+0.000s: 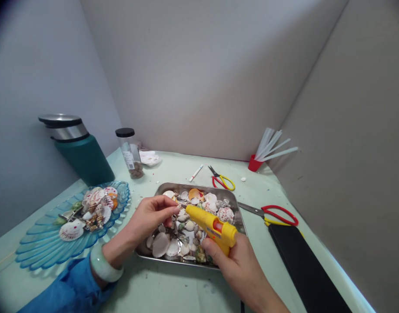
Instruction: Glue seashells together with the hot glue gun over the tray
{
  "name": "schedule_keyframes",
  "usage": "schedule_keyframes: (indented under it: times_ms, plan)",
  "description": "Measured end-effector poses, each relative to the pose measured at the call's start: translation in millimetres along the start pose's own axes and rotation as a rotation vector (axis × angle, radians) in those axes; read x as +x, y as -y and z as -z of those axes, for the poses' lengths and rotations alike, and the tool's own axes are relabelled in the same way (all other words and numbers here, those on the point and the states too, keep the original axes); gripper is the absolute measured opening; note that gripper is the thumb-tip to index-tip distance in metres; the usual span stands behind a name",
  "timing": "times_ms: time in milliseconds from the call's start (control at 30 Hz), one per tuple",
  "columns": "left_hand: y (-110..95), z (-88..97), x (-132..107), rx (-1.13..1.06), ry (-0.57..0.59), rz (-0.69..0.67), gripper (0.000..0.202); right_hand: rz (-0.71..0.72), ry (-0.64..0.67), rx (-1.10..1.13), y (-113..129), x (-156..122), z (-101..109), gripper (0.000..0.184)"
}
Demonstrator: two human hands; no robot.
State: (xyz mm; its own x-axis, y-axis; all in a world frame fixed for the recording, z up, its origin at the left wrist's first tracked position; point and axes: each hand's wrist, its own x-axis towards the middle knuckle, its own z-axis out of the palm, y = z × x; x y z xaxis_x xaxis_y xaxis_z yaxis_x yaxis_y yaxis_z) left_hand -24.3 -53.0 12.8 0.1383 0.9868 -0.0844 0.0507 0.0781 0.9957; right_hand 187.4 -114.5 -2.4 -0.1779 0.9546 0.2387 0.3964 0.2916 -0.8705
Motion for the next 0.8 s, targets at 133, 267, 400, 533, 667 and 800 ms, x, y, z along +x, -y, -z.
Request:
schedule_keyframes:
  times_ms: [133,267,400,533,667,800]
  plan:
    - [2.9,-0.3,0.0,0.040,-0.007,-0.040,0.020,0.015,-0.007,-0.026,0.2,0.2,0.0,0.021]
    - [6.8,-0.2,0.1,0.079,-0.028,-0.073,0.019,0.001,-0.028,-0.058,-0.5,-0.9,0.0,0.023]
    - [7.8,-0.4,0.3,0.098,-0.034,-0.078,0.018,-0.013,-0.026,-0.056,-0.9,-1.7,-0.1,0.021]
    - [7.3,-0.6,-0.1,0.116,-0.031,-0.093,0.017,-0.027,-0.009,-0.067,-0.7,-1.6,-1.1,0.021]
    - [7.4,-0.3,-0.9,0.126,-0.040,-0.096,0.017,-0.028,-0.010,-0.073,-1.0,-1.3,-1.9,0.023]
    - [8.4,0.2,-1.0,0.138,-0.050,-0.110,0.017,-0.025,-0.019,-0.071,-1.5,-1.0,-1.8,0.021]
